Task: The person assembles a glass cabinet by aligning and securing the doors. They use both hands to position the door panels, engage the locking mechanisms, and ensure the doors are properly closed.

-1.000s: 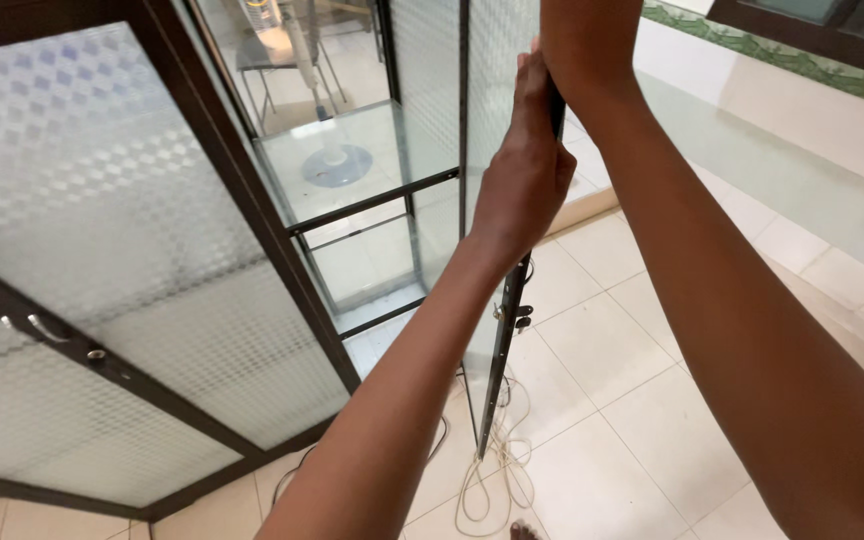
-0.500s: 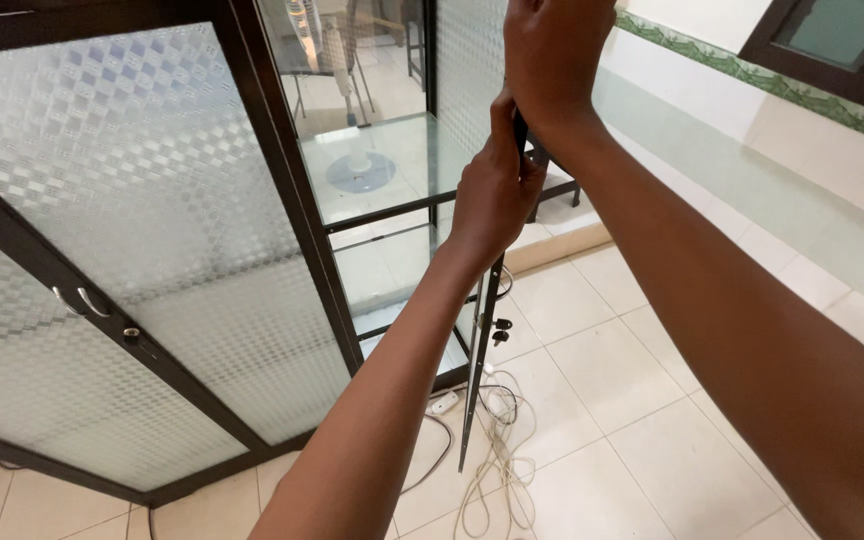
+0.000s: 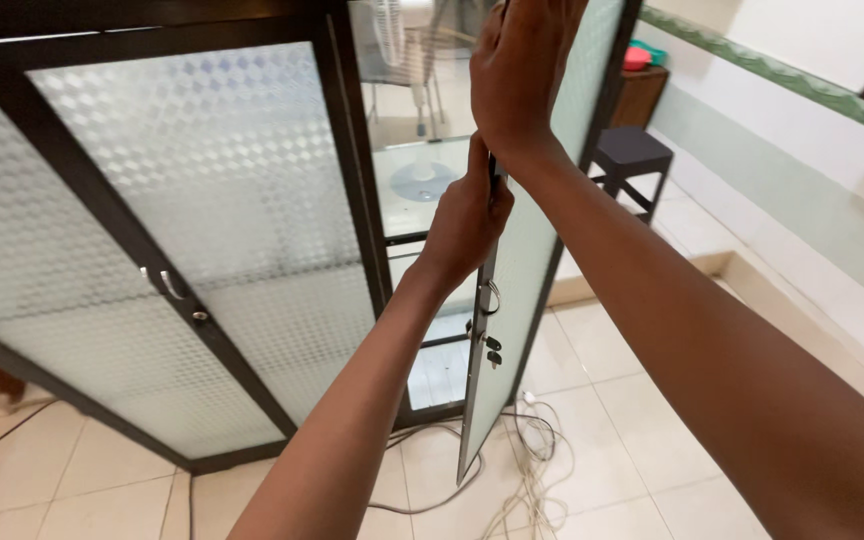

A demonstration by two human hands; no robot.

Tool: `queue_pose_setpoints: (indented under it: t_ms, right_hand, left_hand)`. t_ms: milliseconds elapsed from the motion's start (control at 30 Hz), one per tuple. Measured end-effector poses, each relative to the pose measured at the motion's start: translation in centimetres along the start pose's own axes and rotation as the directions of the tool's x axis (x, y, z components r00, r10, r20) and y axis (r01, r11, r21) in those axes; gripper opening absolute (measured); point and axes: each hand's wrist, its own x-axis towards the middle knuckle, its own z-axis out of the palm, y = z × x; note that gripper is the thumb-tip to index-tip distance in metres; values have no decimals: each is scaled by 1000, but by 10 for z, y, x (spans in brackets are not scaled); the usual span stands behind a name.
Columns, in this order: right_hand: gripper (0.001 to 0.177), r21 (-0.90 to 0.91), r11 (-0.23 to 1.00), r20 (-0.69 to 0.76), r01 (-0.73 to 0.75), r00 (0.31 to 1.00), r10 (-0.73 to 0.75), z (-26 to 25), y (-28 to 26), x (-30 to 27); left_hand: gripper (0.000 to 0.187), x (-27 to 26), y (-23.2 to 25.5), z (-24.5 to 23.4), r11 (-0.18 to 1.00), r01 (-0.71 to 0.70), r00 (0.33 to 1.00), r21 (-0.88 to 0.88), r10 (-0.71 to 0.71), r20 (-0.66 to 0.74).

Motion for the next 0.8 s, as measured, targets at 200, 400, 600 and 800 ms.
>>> queue_pose_setpoints:
  t_ms: [200,400,600,800]
  right_hand:
    - [75,11,1000,46,-20,999,20,61,-17,-9]
    - [90,-20,998,63,-62,996,63,100,-31,-13]
    - [92,-17,1000,46,-14,999,14,133,-39,-13]
    - [95,-6,985,213,175,962,-170,129,-7,-5]
  left_hand:
    - [49,11,-30,-36,999,-43,996,19,45,-74]
    - [44,22,-56,-58,977,196,979,89,-190,-74]
    - [47,37,-85,-68,995,40,976,93,-19,-217]
    - [39,54,-109,-75,978,175,958,114,-142,-249]
